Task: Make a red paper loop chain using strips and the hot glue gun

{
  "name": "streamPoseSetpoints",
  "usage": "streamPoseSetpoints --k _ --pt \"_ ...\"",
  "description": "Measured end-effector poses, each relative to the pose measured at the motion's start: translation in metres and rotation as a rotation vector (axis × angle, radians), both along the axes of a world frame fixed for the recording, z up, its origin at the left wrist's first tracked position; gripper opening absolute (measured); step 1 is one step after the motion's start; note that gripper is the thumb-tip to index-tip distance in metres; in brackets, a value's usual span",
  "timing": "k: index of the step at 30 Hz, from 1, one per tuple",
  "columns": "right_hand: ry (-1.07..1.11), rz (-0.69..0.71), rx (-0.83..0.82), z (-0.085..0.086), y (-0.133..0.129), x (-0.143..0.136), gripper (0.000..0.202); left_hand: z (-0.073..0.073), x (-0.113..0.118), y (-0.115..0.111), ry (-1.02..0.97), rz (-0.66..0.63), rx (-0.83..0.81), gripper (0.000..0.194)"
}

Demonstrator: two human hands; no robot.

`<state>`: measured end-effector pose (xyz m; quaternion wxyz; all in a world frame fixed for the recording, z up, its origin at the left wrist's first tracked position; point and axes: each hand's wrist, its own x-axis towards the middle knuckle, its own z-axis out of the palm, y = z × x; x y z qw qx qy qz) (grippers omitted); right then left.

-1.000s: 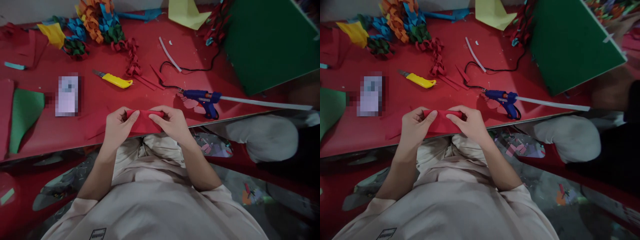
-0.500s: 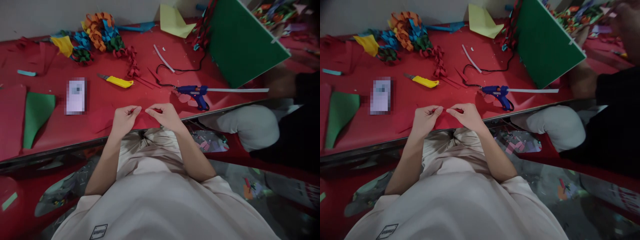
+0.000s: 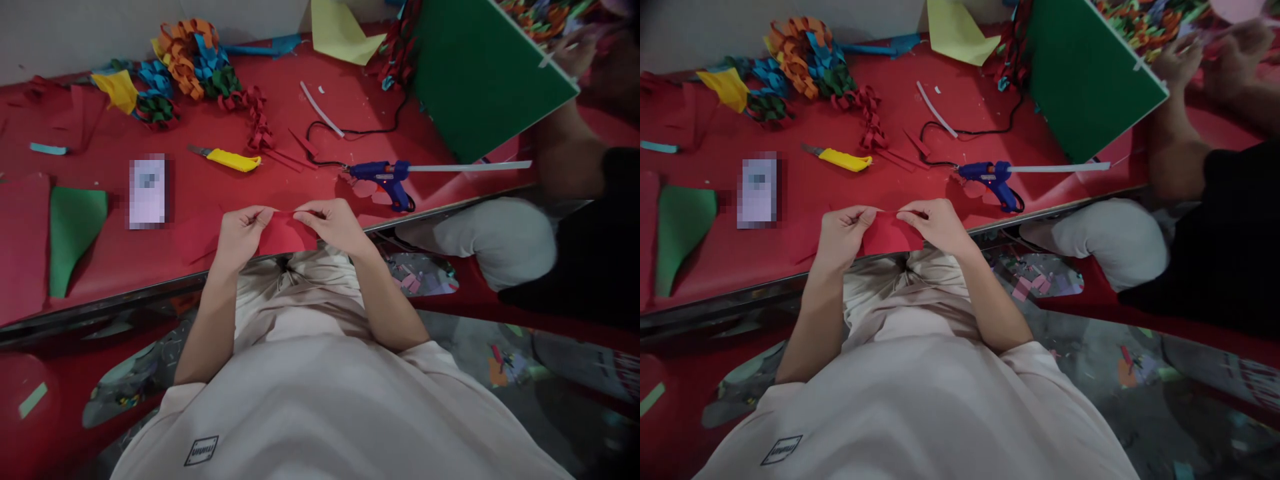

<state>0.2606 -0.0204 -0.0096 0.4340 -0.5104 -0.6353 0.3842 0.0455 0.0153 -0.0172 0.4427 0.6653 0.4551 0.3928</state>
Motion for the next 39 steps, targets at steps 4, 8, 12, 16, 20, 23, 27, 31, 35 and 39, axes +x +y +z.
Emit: streamPoseSetpoints --k 4,8,12,16,20,23,27,31,35,39 --pt "0.097 -0.083 -0.05 -0.001 -0.002 0.008 0.029 0.008 -0.019 -0.005 0.075 -0.175 0.139 0.061" --pt "0.198 -0.098 -0.07 0.002 -0.003 0.012 0.03 0.018 -0.026 -0.015 0.234 -0.288 0.435 0.065" --pt "0.18 -0.105 -0.065 0.005 -0.003 0.009 0.026 0.014 -0.011 -0.022 0.181 -0.17 0.547 0.026" --pt "0.12 -0.103 -0.058 0.009 -0.007 0.007 0.022 0.012 0.006 -0.028 0.115 -0.024 0.483 0.022" --pt "0.113 -0.038 -0.073 0.011 -0.012 0.008 0.026 0.014 0.013 -0.031 0.026 0.013 0.453 0.02" --pt "0.192 0.055 -0.096 0.01 -0.016 0.008 0.047 0.01 0.011 -0.032 0.03 0.057 0.492 0.027" --pt "0.247 -0.009 -0.085 0.009 -0.017 0.006 0.053 0.001 0.002 -0.028 0.051 0.032 0.523 0.039" --pt "0.225 -0.077 -0.051 0.008 -0.015 0.004 0.048 0.001 -0.002 -0.026 0.02 0.002 0.531 0.031" --pt "0.19 -0.045 0.024 0.006 -0.014 0.005 0.04 0.006 0.005 -0.033 0.009 0.066 0.408 0.027" --pt "0.195 0.003 0.009 0.009 -0.019 0.005 0.042 0.006 0.016 -0.038 -0.058 0.149 0.283 0.066"
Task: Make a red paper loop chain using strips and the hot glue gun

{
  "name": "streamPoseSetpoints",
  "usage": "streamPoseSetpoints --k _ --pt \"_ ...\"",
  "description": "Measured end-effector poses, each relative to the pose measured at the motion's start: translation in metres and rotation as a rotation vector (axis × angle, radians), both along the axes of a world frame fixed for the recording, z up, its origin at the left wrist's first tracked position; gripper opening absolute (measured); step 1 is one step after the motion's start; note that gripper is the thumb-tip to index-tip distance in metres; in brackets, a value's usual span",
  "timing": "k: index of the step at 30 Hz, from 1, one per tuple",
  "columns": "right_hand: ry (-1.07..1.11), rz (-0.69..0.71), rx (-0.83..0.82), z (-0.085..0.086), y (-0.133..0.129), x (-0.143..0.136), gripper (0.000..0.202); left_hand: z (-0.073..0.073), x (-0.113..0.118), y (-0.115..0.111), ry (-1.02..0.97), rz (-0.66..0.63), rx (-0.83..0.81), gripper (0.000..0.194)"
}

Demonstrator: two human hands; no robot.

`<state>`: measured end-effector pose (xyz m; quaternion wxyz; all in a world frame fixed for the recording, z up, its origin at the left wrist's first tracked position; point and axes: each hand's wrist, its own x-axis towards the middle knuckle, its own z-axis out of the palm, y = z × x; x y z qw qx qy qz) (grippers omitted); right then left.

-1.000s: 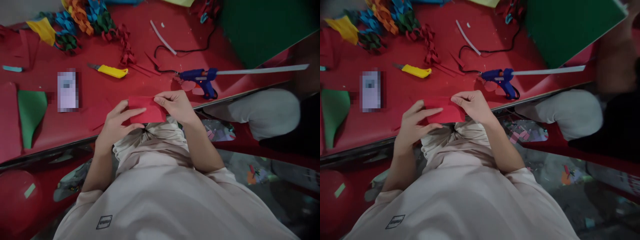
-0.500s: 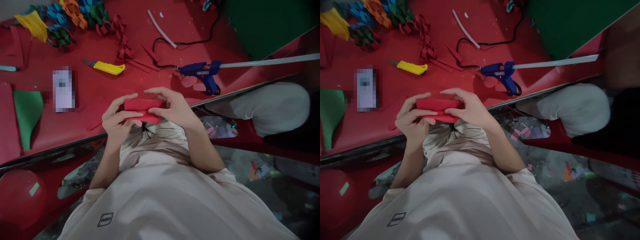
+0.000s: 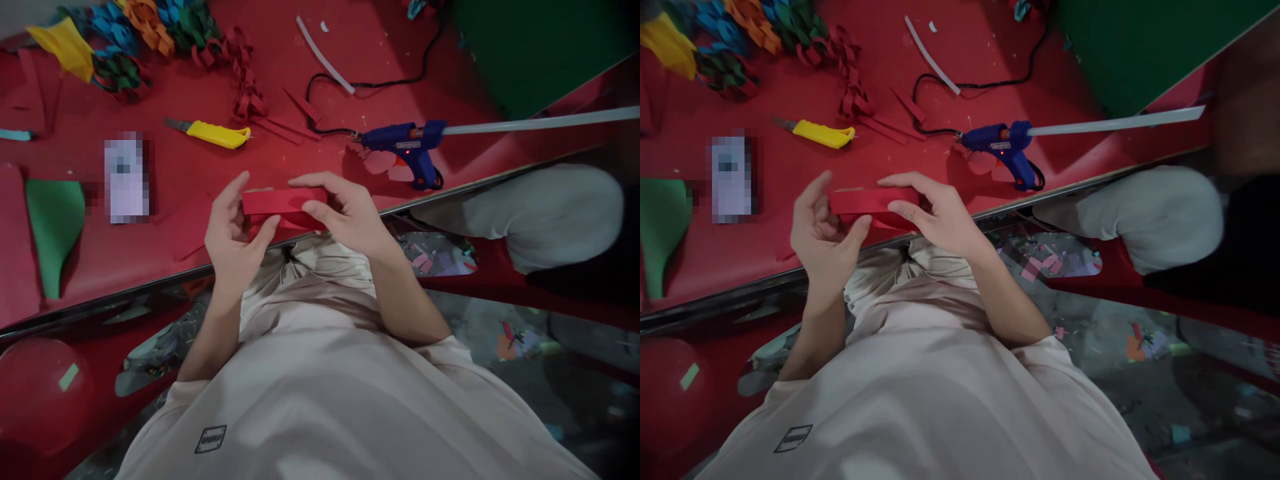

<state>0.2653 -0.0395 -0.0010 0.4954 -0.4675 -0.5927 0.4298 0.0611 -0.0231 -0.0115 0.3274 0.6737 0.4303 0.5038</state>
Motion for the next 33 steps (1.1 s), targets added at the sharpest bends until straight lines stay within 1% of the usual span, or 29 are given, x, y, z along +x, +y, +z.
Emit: streamPoseSetpoints --k 2,4,5,7,10,13,16,18,21,24,29,33 --pt "0.037 0.028 -0.025 0.001 -0.003 -0.002 0.056 -0.002 0.004 0.0 -0.016 0.036 -0.031 0.07" --pt "0.029 0.028 -0.023 0.0 -0.005 -0.005 0.068 -0.004 0.005 0.002 -0.023 0.066 -0.054 0.065" --pt "0.009 0.016 -0.018 -0.001 -0.006 -0.007 0.071 -0.005 0.005 0.002 -0.027 0.07 -0.061 0.062" --pt "-0.014 -0.027 -0.021 -0.005 -0.005 -0.01 0.064 -0.006 0.003 0.004 -0.032 0.062 -0.08 0.059" --pt "0.009 -0.078 -0.056 -0.012 -0.002 -0.013 0.051 -0.003 0.0 0.005 -0.008 0.007 -0.166 0.065" --pt "-0.007 -0.106 -0.066 -0.016 -0.001 -0.015 0.049 0.005 -0.002 0.004 0.002 -0.025 -0.284 0.073" --pt "-0.048 -0.118 -0.05 -0.015 -0.002 -0.015 0.049 0.01 -0.002 0.005 -0.034 -0.02 -0.35 0.07" --pt "-0.059 -0.114 -0.042 -0.012 -0.004 -0.016 0.05 0.009 0.0 0.006 -0.054 -0.004 -0.362 0.064" --pt "-0.032 -0.108 -0.078 -0.008 -0.006 -0.017 0.054 0.005 0.003 0.008 -0.064 0.051 -0.327 0.055" --pt "0.008 -0.131 -0.124 -0.01 -0.005 -0.019 0.052 0.002 0.004 0.009 -0.051 0.086 -0.307 0.053" --pt "0.049 -0.169 -0.165 -0.016 0.002 -0.022 0.042 -0.001 0.002 0.012 -0.053 0.057 -0.382 0.041" --pt "0.071 -0.119 -0.179 -0.014 0.002 -0.023 0.044 -0.003 0.003 0.013 -0.062 0.068 -0.385 0.038"
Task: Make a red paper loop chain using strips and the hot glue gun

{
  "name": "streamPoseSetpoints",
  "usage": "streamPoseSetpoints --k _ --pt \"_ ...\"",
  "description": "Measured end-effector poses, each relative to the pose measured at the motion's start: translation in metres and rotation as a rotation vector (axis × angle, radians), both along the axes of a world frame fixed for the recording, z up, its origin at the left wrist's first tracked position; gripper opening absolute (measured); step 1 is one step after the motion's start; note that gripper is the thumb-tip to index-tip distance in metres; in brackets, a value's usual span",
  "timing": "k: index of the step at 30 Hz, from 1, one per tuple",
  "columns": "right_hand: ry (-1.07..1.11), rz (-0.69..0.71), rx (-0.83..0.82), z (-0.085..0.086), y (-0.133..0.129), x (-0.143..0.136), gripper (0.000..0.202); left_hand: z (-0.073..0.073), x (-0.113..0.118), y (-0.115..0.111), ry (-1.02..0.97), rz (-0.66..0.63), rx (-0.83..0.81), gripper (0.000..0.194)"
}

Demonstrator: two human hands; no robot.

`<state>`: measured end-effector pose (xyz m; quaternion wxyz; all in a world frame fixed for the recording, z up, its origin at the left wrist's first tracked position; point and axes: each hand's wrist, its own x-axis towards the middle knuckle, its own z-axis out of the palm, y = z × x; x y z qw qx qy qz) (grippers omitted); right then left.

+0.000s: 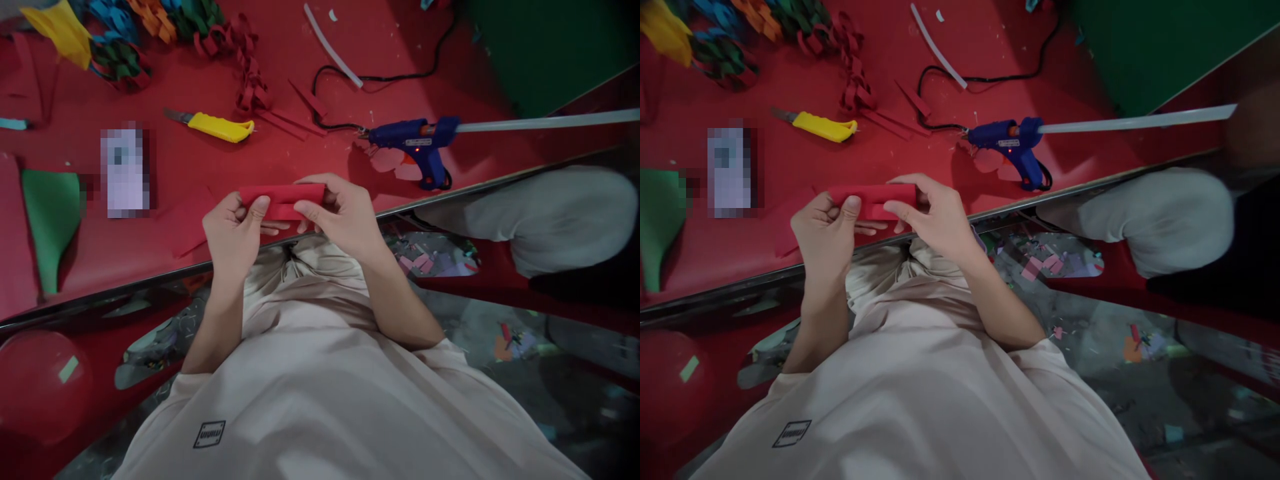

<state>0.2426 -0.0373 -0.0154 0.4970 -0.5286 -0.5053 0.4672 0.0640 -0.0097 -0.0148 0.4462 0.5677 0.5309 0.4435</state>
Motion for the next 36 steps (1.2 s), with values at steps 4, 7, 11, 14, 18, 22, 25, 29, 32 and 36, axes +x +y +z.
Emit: streamPoseSetpoints --k 4,7,11,14,18,22,25,29,32,36 --pt "0.01 0.009 -0.007 0.0 0.0 0.0 0.042 0.004 0.001 -0.001 -0.02 -0.034 0.016 0.039" --pt "0.01 -0.003 -0.04 -0.002 0.001 0.0 0.039 0.01 0.0 -0.001 -0.023 -0.105 -0.019 0.044" --pt "0.066 0.023 -0.021 -0.001 0.002 0.001 0.038 0.01 -0.002 -0.001 -0.035 -0.096 -0.051 0.038" --pt "0.074 0.038 -0.028 -0.001 0.002 0.002 0.032 0.006 -0.002 0.001 -0.052 -0.087 -0.051 0.035" --pt "0.108 0.036 0.001 -0.002 0.004 0.002 0.03 0.006 -0.002 0.0 -0.074 -0.09 -0.038 0.04" --pt "0.143 0.034 -0.005 0.0 0.005 0.002 0.027 0.008 -0.004 0.0 -0.079 -0.105 -0.049 0.043" --pt "0.14 0.06 -0.024 0.004 0.005 0.004 0.024 0.006 -0.005 0.001 -0.083 -0.117 -0.039 0.041" --pt "0.138 0.073 -0.01 0.008 0.004 0.002 0.028 0.005 -0.002 0.0 -0.064 -0.097 0.023 0.037" --pt "0.151 0.051 -0.02 0.005 0.004 -0.002 0.036 0.007 0.0 -0.002 -0.044 -0.114 0.046 0.037" --pt "0.182 0.085 -0.044 0.001 0.003 -0.003 0.037 0.01 -0.003 -0.003 -0.055 -0.131 0.003 0.035"
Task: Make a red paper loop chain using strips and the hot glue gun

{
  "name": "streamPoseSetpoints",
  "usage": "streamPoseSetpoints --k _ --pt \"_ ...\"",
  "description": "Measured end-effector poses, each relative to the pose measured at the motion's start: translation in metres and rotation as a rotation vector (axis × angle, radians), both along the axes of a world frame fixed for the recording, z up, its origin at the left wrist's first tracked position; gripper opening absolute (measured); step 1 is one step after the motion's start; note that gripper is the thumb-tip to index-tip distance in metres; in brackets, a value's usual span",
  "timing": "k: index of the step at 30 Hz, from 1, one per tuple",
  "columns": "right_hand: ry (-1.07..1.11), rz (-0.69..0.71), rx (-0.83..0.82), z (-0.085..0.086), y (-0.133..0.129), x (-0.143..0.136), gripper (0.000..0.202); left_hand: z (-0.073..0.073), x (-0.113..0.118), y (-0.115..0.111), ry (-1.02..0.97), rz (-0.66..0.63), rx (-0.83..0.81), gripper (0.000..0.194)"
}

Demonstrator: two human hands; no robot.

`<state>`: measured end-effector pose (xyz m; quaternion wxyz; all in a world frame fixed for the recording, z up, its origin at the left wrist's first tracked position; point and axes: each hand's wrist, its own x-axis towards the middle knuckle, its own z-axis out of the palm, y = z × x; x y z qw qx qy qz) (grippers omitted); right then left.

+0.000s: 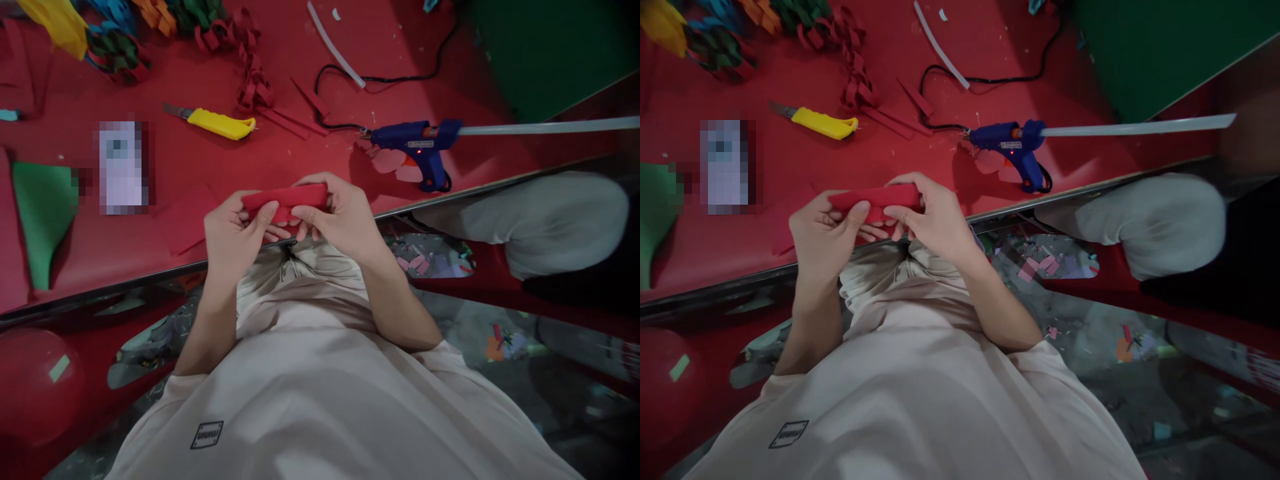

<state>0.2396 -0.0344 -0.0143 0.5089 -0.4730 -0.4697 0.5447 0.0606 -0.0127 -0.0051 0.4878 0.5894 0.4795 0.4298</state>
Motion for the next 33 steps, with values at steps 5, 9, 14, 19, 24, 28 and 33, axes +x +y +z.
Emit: streamPoseSetpoints --k 5,9,14,19,24,28,33 --pt "0.026 0.103 0.015 0.007 -0.002 0.01 0.037 -0.002 -0.012 0.004 -0.073 -0.06 -0.065 0.026" --pt "-0.035 0.147 0.043 0.014 -0.004 0.018 0.024 0.003 -0.018 0.003 -0.103 -0.101 -0.084 0.018" --pt "-0.043 0.101 0.019 0.012 -0.002 0.016 0.024 0.008 -0.014 0.0 -0.024 -0.069 -0.029 0.03" --pt "-0.078 0.085 -0.015 0.014 0.0 0.009 0.034 0.002 -0.012 0.006 0.034 0.018 -0.041 0.023" --pt "-0.09 -0.004 0.011 0.016 0.001 0.005 0.036 0.003 -0.014 0.007 0.134 0.114 0.052 0.031" --pt "-0.113 -0.017 -0.007 0.013 0.001 0.004 0.044 0.005 -0.014 0.006 0.168 0.121 0.063 0.036" --pt "-0.182 -0.049 -0.012 0.01 -0.001 0.003 0.053 0.002 -0.016 0.008 0.136 0.117 0.085 0.03"
